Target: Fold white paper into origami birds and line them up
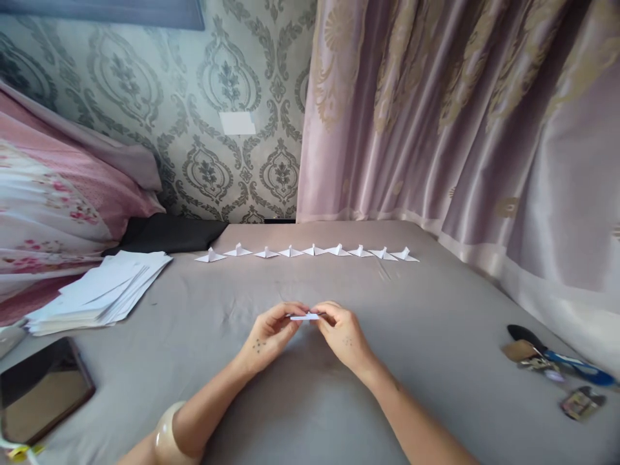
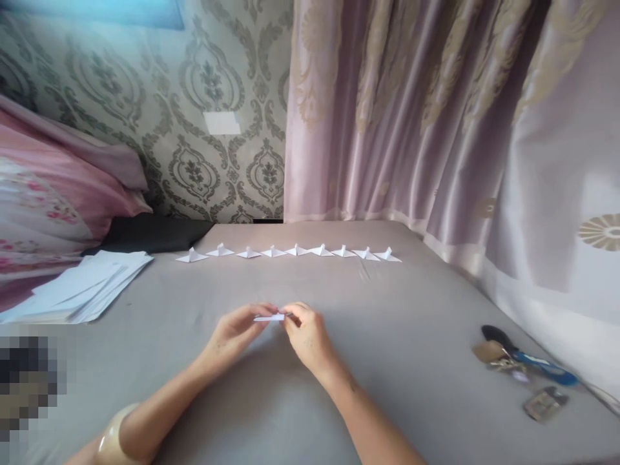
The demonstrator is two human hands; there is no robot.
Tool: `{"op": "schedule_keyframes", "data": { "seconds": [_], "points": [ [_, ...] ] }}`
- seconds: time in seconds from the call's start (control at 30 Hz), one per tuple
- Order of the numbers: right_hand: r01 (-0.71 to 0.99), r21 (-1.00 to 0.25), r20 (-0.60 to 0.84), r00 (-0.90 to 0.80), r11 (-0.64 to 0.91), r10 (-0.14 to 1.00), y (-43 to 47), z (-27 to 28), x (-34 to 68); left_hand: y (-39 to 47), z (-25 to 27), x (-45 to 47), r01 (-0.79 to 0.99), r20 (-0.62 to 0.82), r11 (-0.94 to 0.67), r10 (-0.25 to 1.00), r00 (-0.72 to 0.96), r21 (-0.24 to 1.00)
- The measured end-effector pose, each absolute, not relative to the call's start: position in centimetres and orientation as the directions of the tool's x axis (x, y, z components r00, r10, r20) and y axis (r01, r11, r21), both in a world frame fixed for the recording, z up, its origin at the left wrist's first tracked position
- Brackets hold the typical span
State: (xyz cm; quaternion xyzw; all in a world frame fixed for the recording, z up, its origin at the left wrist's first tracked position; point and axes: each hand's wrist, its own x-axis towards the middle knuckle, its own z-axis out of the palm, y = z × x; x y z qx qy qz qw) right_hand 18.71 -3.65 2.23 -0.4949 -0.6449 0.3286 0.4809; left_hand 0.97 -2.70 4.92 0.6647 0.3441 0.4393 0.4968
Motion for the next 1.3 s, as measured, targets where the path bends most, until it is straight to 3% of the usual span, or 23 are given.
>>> {"op": "schedule_keyframes", "data": {
  "seconds": [0.17,0.33,0.57,0.77,0.97,1.2,1.3],
  "points": [
    [0.430,-0.780,0.456,-0.107,0.455,0.884,-3.5,1.4,19.3,-1.3,3.6,-0.1,0.254,0.367,-0.549,0.772,0.518,0.797],
    [0.532,-0.654,0.531,-0.183,0.538,0.827,-3.2,0.2,20.1,-0.2,1.4,-0.9,0.384,0.354,-0.642,0.721,0.596,0.663],
    [0.613,-0.576,0.526,-0.230,0.541,0.819,-2.2,-0.1,21.1,1.1,0.5,0.3,0.402,0.422,-0.748,0.642,0.640,0.528],
    [0.734,-0.479,0.390,-0.313,0.481,0.866,-3.5,-0.5,21.3,1.0,-1.5,0.9,0.381,0.384,-0.778,0.593,0.708,0.500],
    [0.819,-0.365,0.385,-0.301,0.443,0.873,-3.6,-0.1,21.3,0.8,-1.6,1.0,0.447,0.372,-0.744,0.648,0.665,0.496],
    [0.824,-0.355,0.311,-0.341,0.441,0.887,-4.5,0.5,21.5,-0.3,-0.3,1.3,0.468,0.292,-0.760,0.621,0.727,0.451],
    [0.805,-0.407,0.255,-0.355,0.433,0.899,-5.5,1.2,21.8,-1.6,-0.2,1.4,0.479,0.267,-0.716,0.659,0.703,0.508]
  ]
}}
